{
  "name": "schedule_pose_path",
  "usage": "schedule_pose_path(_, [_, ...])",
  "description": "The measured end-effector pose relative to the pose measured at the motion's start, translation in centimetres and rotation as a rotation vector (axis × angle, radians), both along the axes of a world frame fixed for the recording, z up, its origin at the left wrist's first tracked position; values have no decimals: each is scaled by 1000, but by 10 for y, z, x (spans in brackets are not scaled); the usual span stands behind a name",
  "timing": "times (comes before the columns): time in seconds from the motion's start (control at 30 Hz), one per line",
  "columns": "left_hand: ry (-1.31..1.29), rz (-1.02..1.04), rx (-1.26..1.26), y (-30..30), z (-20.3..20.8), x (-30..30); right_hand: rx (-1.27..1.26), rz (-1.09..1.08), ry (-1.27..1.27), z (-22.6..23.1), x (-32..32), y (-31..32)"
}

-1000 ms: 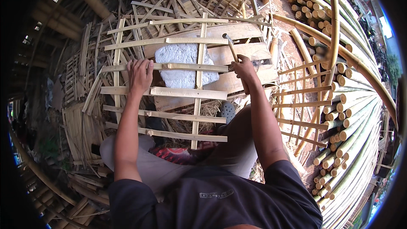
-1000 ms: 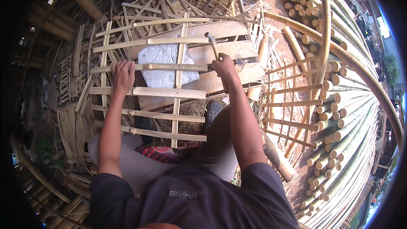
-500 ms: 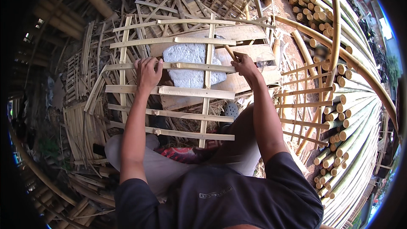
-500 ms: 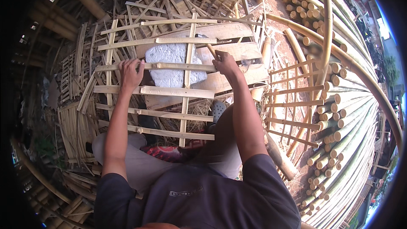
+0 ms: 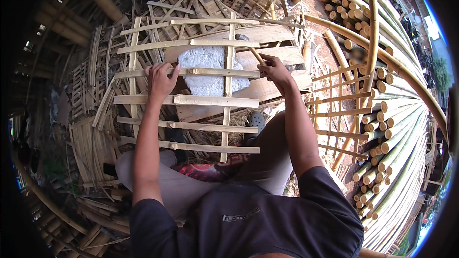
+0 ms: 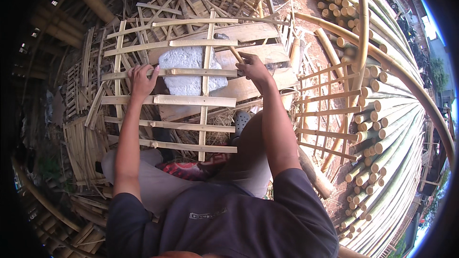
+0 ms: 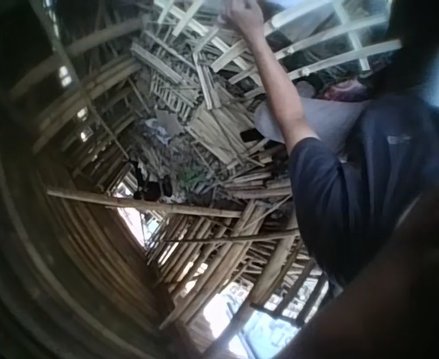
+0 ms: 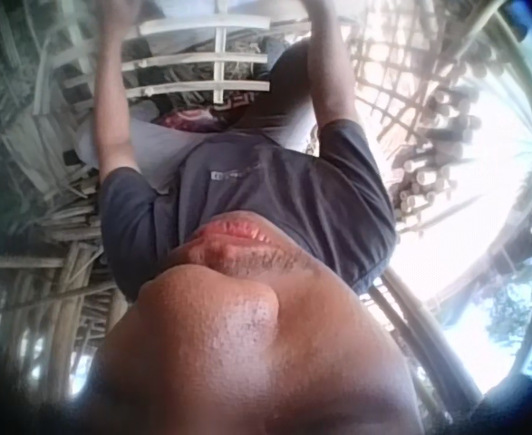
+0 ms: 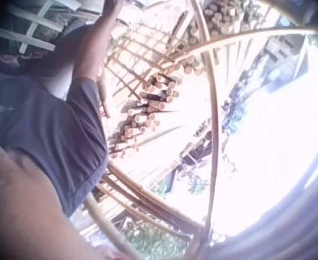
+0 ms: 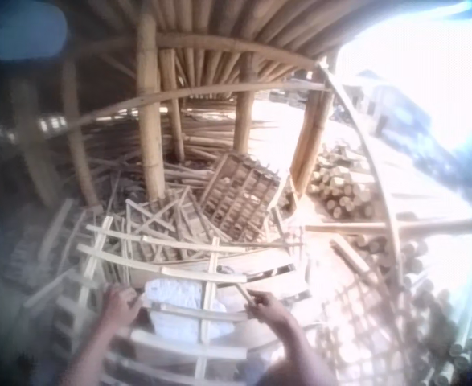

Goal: The person nails bamboo strips to a wooden frame using a hammer, working across a lattice structure.

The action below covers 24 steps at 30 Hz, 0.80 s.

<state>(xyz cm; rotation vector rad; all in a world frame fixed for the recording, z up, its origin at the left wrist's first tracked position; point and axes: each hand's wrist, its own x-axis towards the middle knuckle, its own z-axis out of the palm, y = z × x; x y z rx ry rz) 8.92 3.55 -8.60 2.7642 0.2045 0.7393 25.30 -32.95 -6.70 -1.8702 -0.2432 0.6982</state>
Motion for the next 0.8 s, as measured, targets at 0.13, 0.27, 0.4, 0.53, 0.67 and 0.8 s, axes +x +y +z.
schedule_pose_path(0.13, [0, -4, -20, -4, 7, 3, -118, -32, -68, -15, 5, -5])
schedule_pose_path(0.27, [-2, -4, 6, 1, 10, -2, -23, 74, -23, 0, 0, -6])
schedule_pose_path(0.4, [8, -9, -32, -3, 12, 0, -130, 20, -116, -7, 1, -10])
schedule_pose_path(0.53, [1, -1, -37, -1, 15, -3, -91, 28, -71, 0, -6, -9])
schedule_pose_path(0.67, [7, 16, -53, -3, 18, -2, -14, 44, -64, 4, -9, -8])
schedule_pose_path(0.8, [-33, 20, -53, -3, 21, -1, -104, 17, -104, -5, -5, -6])
